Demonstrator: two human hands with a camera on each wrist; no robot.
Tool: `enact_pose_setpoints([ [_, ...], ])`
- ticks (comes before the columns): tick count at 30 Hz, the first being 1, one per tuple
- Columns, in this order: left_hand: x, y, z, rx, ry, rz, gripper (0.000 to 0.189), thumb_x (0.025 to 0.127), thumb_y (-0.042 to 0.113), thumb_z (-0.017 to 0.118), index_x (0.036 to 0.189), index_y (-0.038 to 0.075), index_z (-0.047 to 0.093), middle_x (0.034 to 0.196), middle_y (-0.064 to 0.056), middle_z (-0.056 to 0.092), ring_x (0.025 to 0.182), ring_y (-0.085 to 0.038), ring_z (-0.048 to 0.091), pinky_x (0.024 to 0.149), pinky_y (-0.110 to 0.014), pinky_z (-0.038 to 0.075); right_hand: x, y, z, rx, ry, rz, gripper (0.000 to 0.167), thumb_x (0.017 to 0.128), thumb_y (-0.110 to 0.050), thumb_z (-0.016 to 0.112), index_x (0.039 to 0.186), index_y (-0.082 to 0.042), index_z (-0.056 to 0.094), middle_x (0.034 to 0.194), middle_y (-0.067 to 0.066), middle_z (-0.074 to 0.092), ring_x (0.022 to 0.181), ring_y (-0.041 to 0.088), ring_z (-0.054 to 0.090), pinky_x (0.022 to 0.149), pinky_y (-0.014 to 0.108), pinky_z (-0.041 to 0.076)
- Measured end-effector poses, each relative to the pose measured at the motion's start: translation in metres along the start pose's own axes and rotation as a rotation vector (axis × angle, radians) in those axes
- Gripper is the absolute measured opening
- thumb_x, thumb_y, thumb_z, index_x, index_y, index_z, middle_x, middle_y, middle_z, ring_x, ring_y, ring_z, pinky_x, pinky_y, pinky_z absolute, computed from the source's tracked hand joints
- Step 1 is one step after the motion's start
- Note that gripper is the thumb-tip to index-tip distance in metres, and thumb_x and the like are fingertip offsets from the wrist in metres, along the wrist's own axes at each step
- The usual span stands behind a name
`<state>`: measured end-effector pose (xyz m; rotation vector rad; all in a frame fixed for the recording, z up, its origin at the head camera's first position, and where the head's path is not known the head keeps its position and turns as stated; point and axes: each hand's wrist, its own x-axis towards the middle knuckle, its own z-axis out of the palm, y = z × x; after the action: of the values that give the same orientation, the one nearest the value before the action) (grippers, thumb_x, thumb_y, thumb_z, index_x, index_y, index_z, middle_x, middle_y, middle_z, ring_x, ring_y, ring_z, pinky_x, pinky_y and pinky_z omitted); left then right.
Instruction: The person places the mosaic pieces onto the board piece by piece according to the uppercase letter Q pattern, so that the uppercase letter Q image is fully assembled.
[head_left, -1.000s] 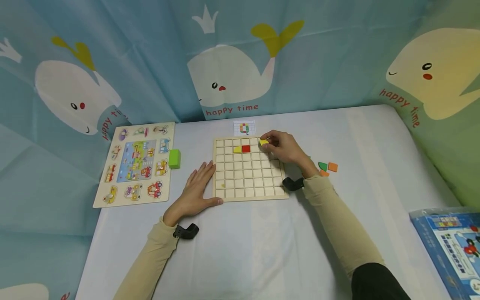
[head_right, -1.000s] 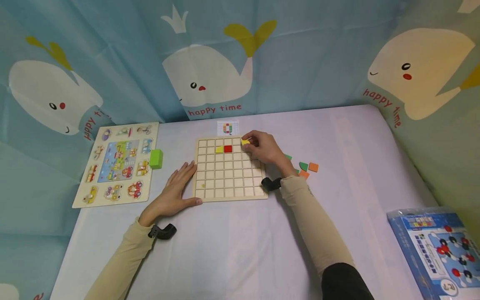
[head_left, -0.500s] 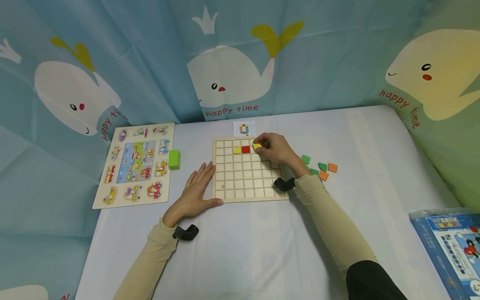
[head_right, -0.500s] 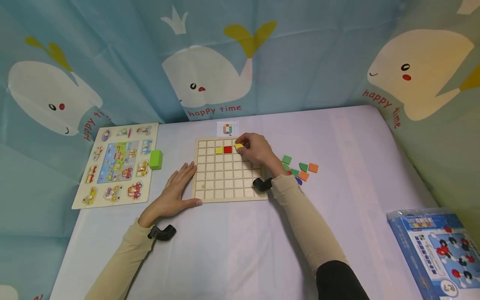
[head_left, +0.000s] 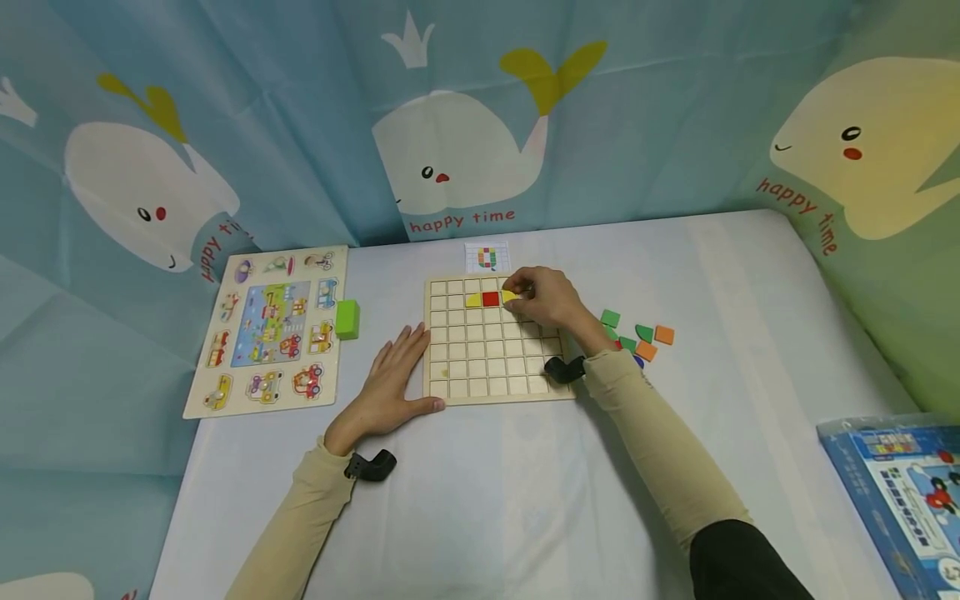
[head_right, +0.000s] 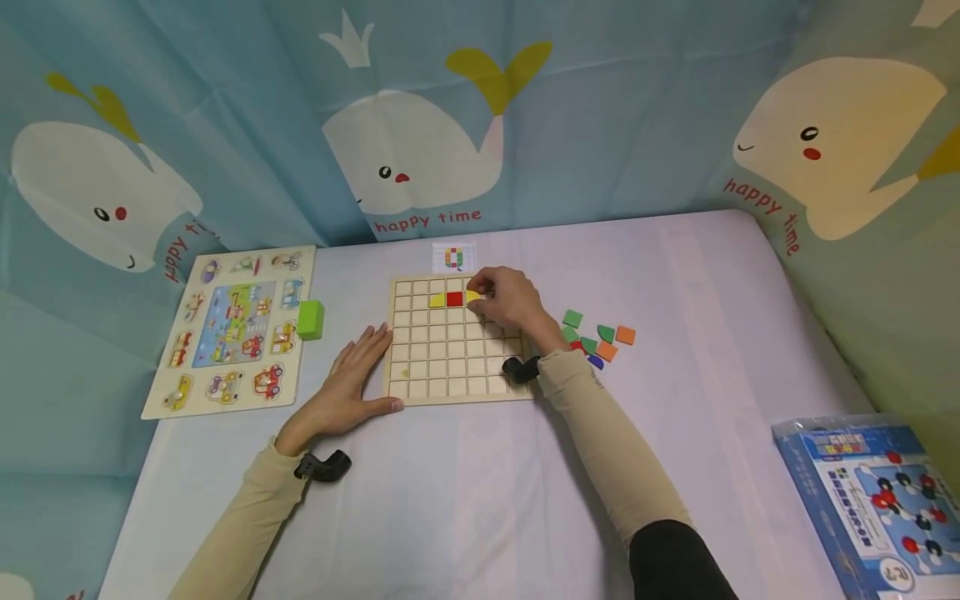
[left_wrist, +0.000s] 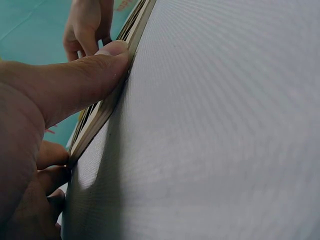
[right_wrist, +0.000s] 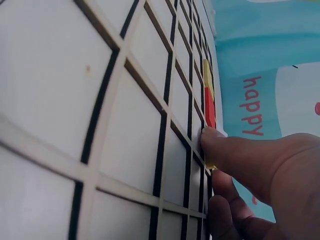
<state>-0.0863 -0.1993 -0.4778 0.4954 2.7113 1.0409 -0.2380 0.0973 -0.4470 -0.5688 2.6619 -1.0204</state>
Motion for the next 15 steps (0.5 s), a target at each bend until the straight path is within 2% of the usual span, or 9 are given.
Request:
enact_pose_setpoints([
  [7, -0.0012, 0.0014, -0.0001, -0.008, 0.003, -0.003, 0.109, 0.088, 0.035, 0.086, 0.169, 0.004, 0.021, 0.179, -0.013, 0.012, 0.166, -0.035, 0.002, 0.131, -0.059, -0.001, -0.0029, 0.0023, -0.0010, 0.068, 0.005, -0.008, 0.022, 0.097, -0.013, 0.076, 0.115, 0.000, 0.075, 0.109, 0.017, 0.073, 0.100, 0.032, 0.070, 0.093, 0.044, 0.054],
  [15, 0.0003, 0.0003, 0.0000, -0.005, 0.006, 0.005, 0.108, 0.088, 0.035, 0.086, 0.169, 0.004, 0.021, 0.179, -0.012, 0.012, 0.167, -0.034, 0.002, 0.131, -0.058, -0.001, -0.0020, -0.0003, -0.0010, 0.029, 0.016, -0.006, 0.020, 0.096, -0.013, 0.078, 0.112, -0.002, 0.075, 0.102, 0.014, 0.072, 0.093, 0.028, 0.068, 0.086, 0.040, 0.050],
])
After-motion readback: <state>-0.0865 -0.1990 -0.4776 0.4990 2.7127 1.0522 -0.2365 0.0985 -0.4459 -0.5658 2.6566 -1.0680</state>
